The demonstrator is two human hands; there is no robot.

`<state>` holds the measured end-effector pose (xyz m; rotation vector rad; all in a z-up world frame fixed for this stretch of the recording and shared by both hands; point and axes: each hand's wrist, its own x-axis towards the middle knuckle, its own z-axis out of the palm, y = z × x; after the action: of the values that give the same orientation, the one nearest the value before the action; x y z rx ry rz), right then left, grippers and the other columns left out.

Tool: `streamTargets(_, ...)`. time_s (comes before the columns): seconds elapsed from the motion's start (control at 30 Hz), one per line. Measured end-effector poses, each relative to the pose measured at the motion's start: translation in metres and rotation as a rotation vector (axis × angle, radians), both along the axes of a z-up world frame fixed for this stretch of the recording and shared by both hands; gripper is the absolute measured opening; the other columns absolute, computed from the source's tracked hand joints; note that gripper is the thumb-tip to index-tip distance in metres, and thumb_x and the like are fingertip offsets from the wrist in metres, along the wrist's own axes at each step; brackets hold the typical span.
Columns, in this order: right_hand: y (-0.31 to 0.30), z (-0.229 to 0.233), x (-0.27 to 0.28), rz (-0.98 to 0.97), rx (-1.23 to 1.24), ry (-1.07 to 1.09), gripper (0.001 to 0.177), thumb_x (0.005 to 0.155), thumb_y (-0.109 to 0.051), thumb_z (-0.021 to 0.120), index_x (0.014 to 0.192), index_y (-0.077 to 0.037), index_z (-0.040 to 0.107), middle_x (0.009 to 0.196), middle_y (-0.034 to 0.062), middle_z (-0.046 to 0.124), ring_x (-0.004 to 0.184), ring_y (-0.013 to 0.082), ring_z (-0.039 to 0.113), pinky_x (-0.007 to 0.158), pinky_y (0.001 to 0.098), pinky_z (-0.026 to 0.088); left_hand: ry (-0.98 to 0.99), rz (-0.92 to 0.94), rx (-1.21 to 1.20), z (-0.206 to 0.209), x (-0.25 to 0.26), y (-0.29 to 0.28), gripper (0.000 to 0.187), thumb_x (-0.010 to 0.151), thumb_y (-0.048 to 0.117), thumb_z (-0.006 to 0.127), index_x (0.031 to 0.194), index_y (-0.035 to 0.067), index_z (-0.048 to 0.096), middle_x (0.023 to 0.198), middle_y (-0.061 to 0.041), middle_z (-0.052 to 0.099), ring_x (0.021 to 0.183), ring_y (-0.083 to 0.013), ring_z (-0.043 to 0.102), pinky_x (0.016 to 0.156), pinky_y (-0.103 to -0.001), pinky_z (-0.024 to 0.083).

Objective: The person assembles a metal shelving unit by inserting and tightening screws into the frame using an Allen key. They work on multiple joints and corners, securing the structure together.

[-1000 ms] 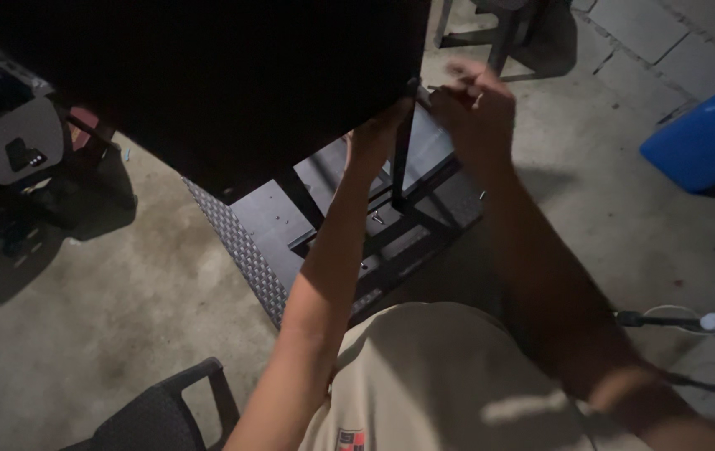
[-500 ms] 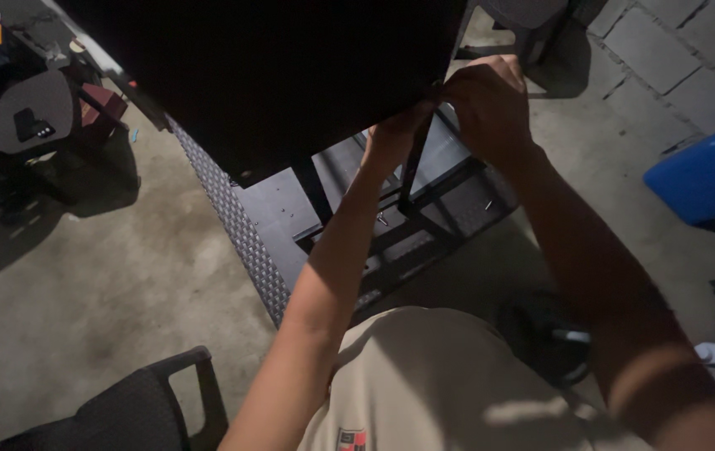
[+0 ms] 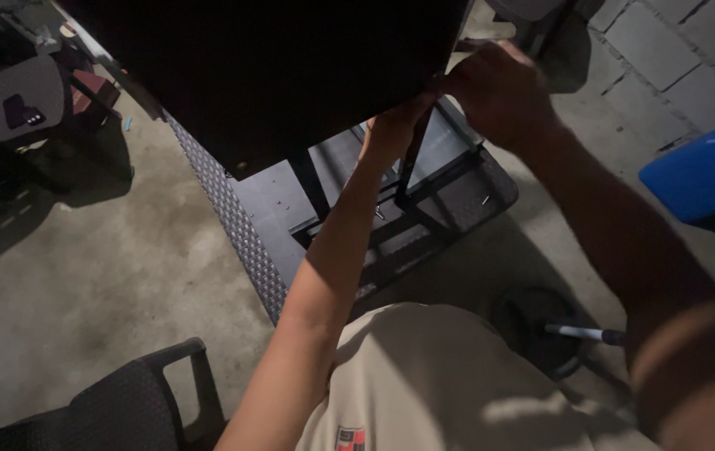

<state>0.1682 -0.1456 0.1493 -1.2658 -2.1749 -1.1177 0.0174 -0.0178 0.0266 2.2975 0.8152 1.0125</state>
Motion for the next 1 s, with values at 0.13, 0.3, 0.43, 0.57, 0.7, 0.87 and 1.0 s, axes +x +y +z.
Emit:
streamTargets(0.13, 0.003, -0.022, -0.015, -0.064, -0.095, 0.344, 0.008, 0.106, -0.011, 0.069, 0.103, -0.012, 0.077, 0.098, 0.0031, 0.070, 0.088, 0.0171, 0.067, 0.071, 0.0337, 0.056, -0.238, -0.073, -0.492, 0.001, -0.006, -0.004, 0.033, 0.101, 0.040, 0.064, 0.123, 0.017, 0.068, 0.114, -0.009, 0.073, 0.105, -0.0206, 0.071, 0.089, -0.037, 0.059)
streamTargets(0.3, 0.008, -0.033, -0.063, -0.061, -0.337, 1.554, 0.020, 0.103, -0.022, 0.066, 0.098, -0.003, 0.069, 0.081, 0.0060, 0.074, 0.067, 0.0144, 0.075, 0.060, 0.0273, 0.064, -0.081, -0.054, -0.549, -0.001, -0.011, 0.000, 0.031, 0.102, 0.039, 0.058, 0.118, 0.015, 0.069, 0.111, -0.009, 0.075, 0.096, -0.0180, 0.074, 0.080, -0.034, 0.063)
streamTargets(0.43, 0.009, -0.039, -0.072, 0.407, -0.371, 2.139, 0.024, 0.103, -0.023, 0.061, 0.096, 0.000, 0.066, 0.083, 0.0129, 0.075, 0.067, 0.0175, 0.076, 0.057, 0.0286, 0.064, 0.023, -0.063, -0.281, -0.021, -0.007, 0.014, 0.031, 0.104, 0.032, 0.054, 0.126, 0.016, 0.068, 0.114, -0.011, 0.072, 0.096, -0.0174, 0.070, 0.079, -0.032, 0.059)
streamTargets(0.57, 0.010, -0.057, -0.063, 0.220, -0.198, 1.572, 0.017, 0.108, -0.019, 0.070, 0.101, -0.003, 0.066, 0.086, 0.0086, 0.072, 0.072, 0.0133, 0.072, 0.061, 0.0275, 0.062, 0.067, -0.061, -0.294, -0.030, -0.005, 0.022, 0.029, 0.106, 0.029, 0.051, 0.123, 0.018, 0.072, 0.112, -0.011, 0.074, 0.095, -0.0198, 0.070, 0.078, -0.034, 0.056)
streamTargets(0.7, 0.001, -0.053, -0.036, -0.049, -0.072, 0.992, 0.009, 0.106, -0.014, 0.075, 0.105, -0.006, 0.072, 0.102, 0.0065, 0.075, 0.086, 0.0136, 0.073, 0.062, 0.0268, 0.059, -0.222, -0.116, -0.376, -0.029, -0.007, 0.014, 0.029, 0.103, 0.036, 0.058, 0.122, 0.019, 0.073, 0.114, -0.008, 0.077, 0.103, -0.0206, 0.073, 0.087, -0.034, 0.056)
streamTargets(0.87, 0.001, -0.030, 0.000, -0.006, -0.016, 0.371, 0.007, 0.107, -0.016, 0.077, 0.103, -0.011, 0.076, 0.103, 0.0033, 0.072, 0.090, 0.0155, 0.070, 0.075, 0.0317, 0.055, -0.121, -0.088, -0.368, -0.013, -0.009, 0.007, 0.034, 0.104, 0.041, 0.054, 0.123, 0.021, 0.074, 0.119, -0.007, 0.077, 0.107, -0.0190, 0.071, 0.093, -0.034, 0.055)
streamTargets(1.0, 0.008, -0.013, 0.011, 0.130, 0.039, 0.108, 0.010, 0.103, -0.015, 0.082, 0.095, -0.016, 0.075, 0.100, -0.0060, 0.071, 0.087, 0.0117, 0.067, 0.089, 0.0400, 0.046, -0.041, -0.046, -0.322, -0.008, -0.011, 0.003, 0.036, 0.105, 0.042, 0.050, 0.124, 0.023, 0.074, 0.121, -0.006, 0.075, 0.109, -0.0188, 0.069, 0.094, -0.034, 0.053)
